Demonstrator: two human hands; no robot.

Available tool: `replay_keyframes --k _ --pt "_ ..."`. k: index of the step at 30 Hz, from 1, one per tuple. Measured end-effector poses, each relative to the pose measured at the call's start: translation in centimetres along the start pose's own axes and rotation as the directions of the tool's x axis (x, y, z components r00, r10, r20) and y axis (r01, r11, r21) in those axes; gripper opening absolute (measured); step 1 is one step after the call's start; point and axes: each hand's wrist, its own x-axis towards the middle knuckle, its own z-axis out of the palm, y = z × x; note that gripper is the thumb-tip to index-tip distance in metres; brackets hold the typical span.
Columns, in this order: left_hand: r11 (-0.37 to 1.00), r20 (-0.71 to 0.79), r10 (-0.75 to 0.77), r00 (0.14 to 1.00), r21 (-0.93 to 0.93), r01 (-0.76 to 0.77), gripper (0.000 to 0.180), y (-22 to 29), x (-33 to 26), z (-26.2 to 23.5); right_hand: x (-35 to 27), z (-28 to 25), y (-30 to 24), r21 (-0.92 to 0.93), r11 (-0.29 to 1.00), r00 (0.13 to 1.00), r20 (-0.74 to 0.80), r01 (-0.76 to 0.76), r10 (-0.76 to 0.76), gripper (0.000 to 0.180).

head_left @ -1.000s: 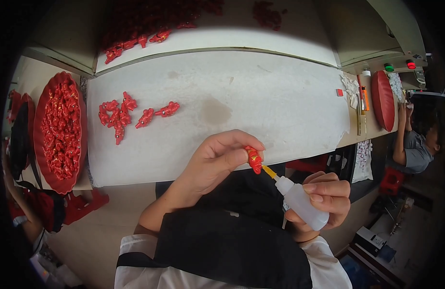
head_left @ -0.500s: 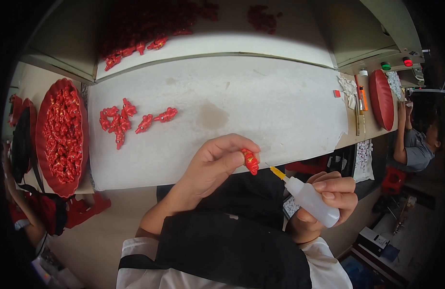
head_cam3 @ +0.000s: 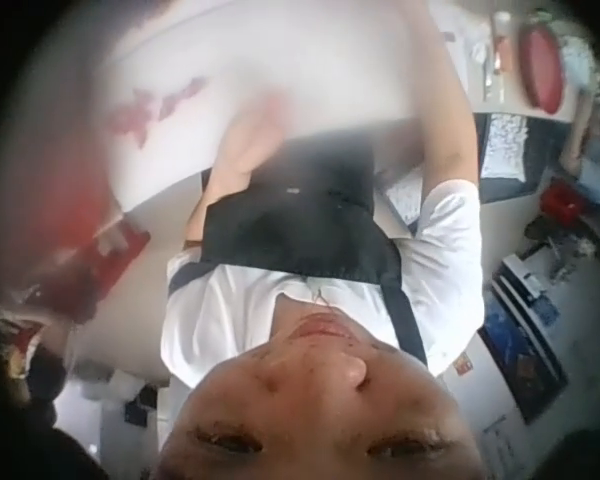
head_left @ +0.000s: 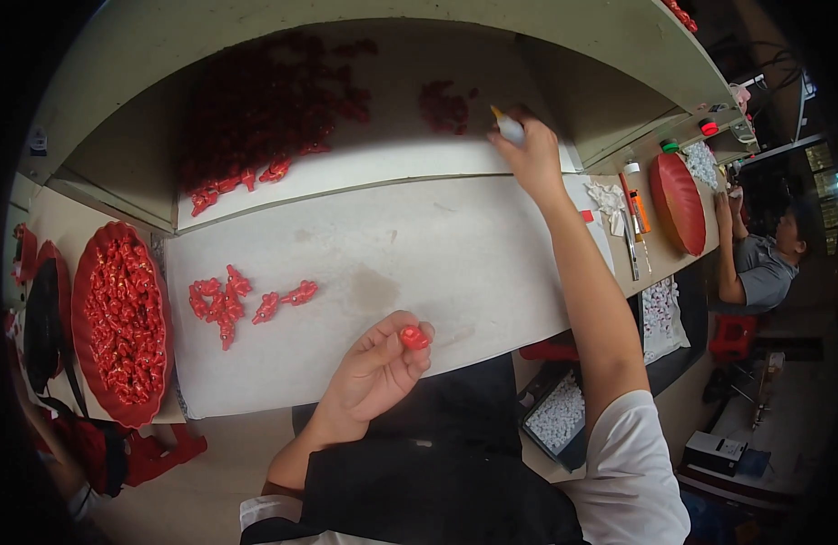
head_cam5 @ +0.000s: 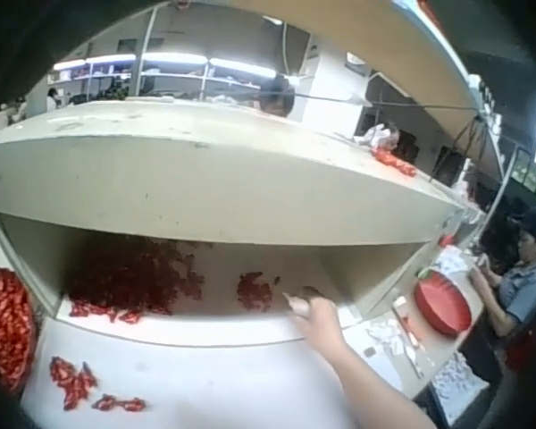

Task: The person applies glue to small red plastic toy parts using a squeeze bottle.

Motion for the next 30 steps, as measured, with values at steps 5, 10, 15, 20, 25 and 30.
replay_keyframes --k 5,10,15,20,25,30 --pt "0.996 -0.089 -0.015 0.996 -0.086 0.008 0.023 0.3 0.5 0.1 6.4 2.1 4.7 -0.141 0.914 0.923 0.016 0.382 -0.383 0.029" --pt "0.998 -0.017 -0.012 1.000 -0.069 0.011 0.026 0.2 0.8 0.2 7.6 1.8 4.6 -0.300 0.887 0.929 0.233 0.351 -0.289 0.026" --pt "1.000 -0.016 -0.015 1.000 0.026 0.015 0.027 0.0 0.6 0.3 3.3 -0.5 1.5 -0.132 0.974 0.980 0.100 0.184 -0.172 0.024" --pt "0.989 -0.012 -0.033 0.999 0.142 0.035 0.024 -0.8 0.5 0.8 -6.7 -4.4 -5.9 0.374 0.926 0.983 0.146 0.046 -0.108 0.024" --pt "0.977 0.050 -0.049 0.998 0.212 0.037 0.017 -1.5 0.8 1.2 -14.5 -6.6 -11.0 0.689 0.625 0.929 0.310 -0.367 0.204 0.016" --pt "0.947 0.033 -0.048 0.998 0.321 0.035 0.014 -2.1 0.9 1.8 -17.3 -7.7 -12.7 0.779 0.485 0.915 0.302 -0.398 0.266 0.018"
